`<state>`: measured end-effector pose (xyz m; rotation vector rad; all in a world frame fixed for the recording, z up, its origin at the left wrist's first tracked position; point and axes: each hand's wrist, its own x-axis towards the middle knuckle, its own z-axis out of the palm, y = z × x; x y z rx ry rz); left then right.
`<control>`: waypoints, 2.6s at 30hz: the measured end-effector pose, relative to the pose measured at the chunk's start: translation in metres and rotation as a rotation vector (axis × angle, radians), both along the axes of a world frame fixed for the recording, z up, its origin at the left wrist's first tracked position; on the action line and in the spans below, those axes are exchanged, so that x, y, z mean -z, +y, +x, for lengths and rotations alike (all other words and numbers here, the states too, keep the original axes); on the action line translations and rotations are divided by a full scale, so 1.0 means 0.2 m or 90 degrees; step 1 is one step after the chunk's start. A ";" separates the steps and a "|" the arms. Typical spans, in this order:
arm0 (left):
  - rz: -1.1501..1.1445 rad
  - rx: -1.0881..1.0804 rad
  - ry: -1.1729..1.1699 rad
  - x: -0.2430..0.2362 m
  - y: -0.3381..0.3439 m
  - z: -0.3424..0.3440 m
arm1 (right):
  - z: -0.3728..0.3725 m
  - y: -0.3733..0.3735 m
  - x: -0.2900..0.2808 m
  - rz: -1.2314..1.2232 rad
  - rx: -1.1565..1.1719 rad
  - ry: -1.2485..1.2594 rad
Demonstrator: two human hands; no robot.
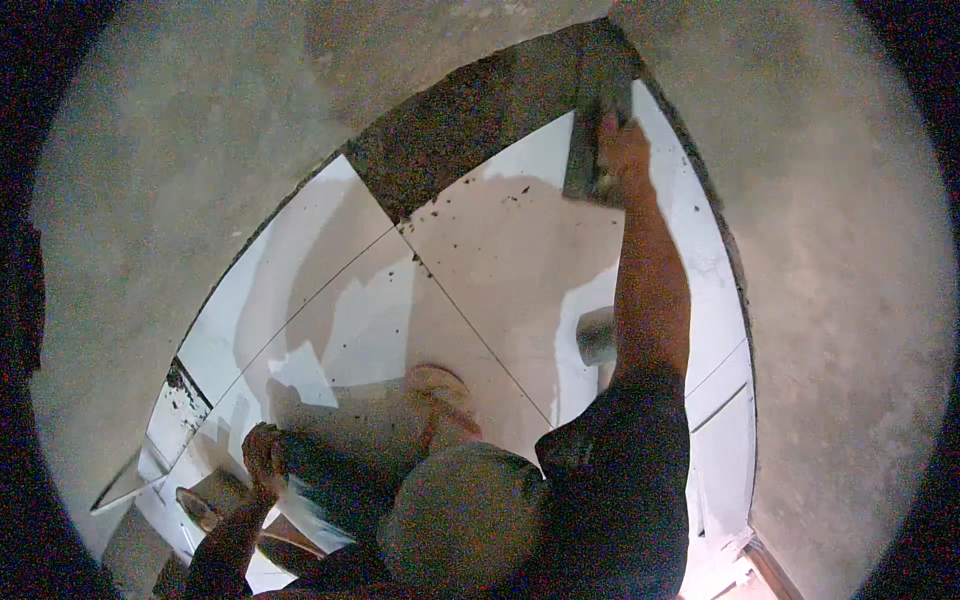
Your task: The person applies mortar to the floor using a trowel and positions a white tile into a corner. They then carry a piece of tile outdoors and use an angle grinder to cut it to size before bringing it back inside.
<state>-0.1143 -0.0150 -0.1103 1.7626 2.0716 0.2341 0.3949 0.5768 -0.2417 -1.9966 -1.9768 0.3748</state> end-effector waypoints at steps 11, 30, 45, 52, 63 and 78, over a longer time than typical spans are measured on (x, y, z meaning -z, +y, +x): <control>-0.033 0.002 0.020 -0.01 -0.01 -0.02 | -0.39 0.24 0.09 -0.002 0.088 0.008; -0.007 -0.062 -0.031 -0.05 0.06 0.02 | -0.44 -0.38 -0.17 -0.126 -0.045 0.100; -0.028 -0.071 -0.030 -0.10 0.10 0.03 | -0.79 -0.76 -0.16 -0.225 -0.170 0.028; -0.038 -0.105 -0.018 -0.10 0.06 0.03 | -0.81 -0.79 -0.13 -0.238 -0.236 -0.013; -0.009 -0.128 -0.024 -0.08 0.01 0.01 | -0.98 -0.95 -0.43 -0.192 -0.242 0.141; -0.031 -0.098 -0.004 -0.09 0.02 0.03 | -1.09 -1.07 -0.35 -0.283 -0.262 0.090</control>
